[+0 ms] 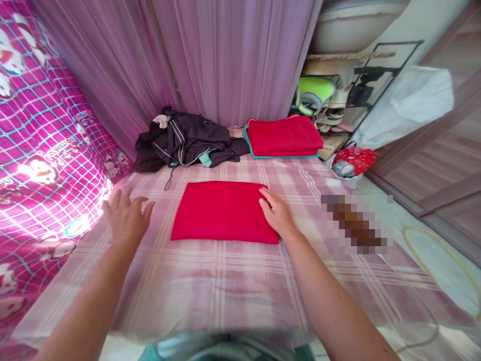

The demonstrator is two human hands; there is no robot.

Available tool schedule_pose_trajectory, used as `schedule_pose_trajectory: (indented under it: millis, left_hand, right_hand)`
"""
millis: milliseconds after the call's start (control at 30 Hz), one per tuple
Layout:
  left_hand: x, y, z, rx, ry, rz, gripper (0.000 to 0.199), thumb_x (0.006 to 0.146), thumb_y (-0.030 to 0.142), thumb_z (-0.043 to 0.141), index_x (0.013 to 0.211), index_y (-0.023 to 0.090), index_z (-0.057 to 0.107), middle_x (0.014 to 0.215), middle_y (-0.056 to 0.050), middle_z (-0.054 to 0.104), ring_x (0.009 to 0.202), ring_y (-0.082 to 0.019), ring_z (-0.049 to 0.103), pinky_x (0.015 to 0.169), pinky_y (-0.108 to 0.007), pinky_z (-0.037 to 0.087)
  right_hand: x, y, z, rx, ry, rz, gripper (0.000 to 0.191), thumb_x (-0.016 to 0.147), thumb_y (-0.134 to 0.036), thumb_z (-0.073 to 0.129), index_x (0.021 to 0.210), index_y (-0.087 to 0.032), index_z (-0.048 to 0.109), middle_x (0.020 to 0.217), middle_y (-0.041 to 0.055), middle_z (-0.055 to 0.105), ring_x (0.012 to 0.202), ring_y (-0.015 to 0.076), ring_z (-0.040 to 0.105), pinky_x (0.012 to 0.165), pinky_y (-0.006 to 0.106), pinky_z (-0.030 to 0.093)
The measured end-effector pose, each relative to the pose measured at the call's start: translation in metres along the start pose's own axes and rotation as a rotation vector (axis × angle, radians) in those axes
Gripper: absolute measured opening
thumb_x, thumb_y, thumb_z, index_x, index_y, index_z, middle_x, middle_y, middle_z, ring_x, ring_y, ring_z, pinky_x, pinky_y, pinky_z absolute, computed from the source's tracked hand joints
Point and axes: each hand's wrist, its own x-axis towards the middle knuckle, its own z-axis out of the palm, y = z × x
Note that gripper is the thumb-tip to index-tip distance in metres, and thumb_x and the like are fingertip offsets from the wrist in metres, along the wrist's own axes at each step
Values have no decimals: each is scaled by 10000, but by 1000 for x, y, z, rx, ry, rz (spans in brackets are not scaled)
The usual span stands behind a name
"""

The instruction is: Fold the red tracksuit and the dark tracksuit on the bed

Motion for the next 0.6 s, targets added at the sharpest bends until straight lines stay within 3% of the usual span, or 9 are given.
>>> schedule_pose_trajectory:
  millis: [67,133,233,300,400,600]
  left_hand:
    - [1,29,2,-6,-23,75,340,942,407,447,1107,219,677,1514,-117,466,1466,-356,277,1165,-651,159]
    - [3,72,9,-49,-162,161,392,962,379,400,1242,235,634,1504,-104,488,1455,-327,319,1177,-637,152]
    - [6,135,23,-104,-378,265,468,988,391,330,1371,245,555,1518,-83,478,1452,-287,337,1193,-595,174]
    - [6,160,34,-113,-480,277,500,993,408,315,1434,253,494,1552,-75,429,1462,-283,321,1192,-594,185]
    - [2,168,47,-120,-559,240,548,992,442,326,1485,228,426,1571,-104,386,1458,-296,329,1178,-610,211]
    - [-5,139,54,-158,-496,195,564,979,476,378,1460,196,467,1531,-132,443,1447,-327,342,1168,-603,237]
  right_hand:
    - [1,-16,-5,-71,48,-27,505,959,-387,403,1384,-158,551,1403,148,577,1322,260,509,1115,489,395]
    - [0,-41,-7,-158,45,-58,519,974,-371,385,1437,-161,491,1468,144,515,1383,263,437,1145,518,333]
    - [-7,-79,0,-278,-126,-128,500,986,-352,389,1456,-203,474,1534,110,440,1434,260,360,1183,539,228]
    - [-13,-92,9,-328,-263,-133,491,985,-369,410,1442,-212,497,1533,108,442,1437,271,351,1182,549,207]
    - [-18,-87,19,-340,-336,-94,480,971,-417,454,1414,-249,536,1518,101,464,1425,290,369,1173,571,211]
    - [-19,-59,19,-275,-254,-59,475,959,-402,471,1416,-286,533,1524,77,459,1418,270,386,1169,550,252]
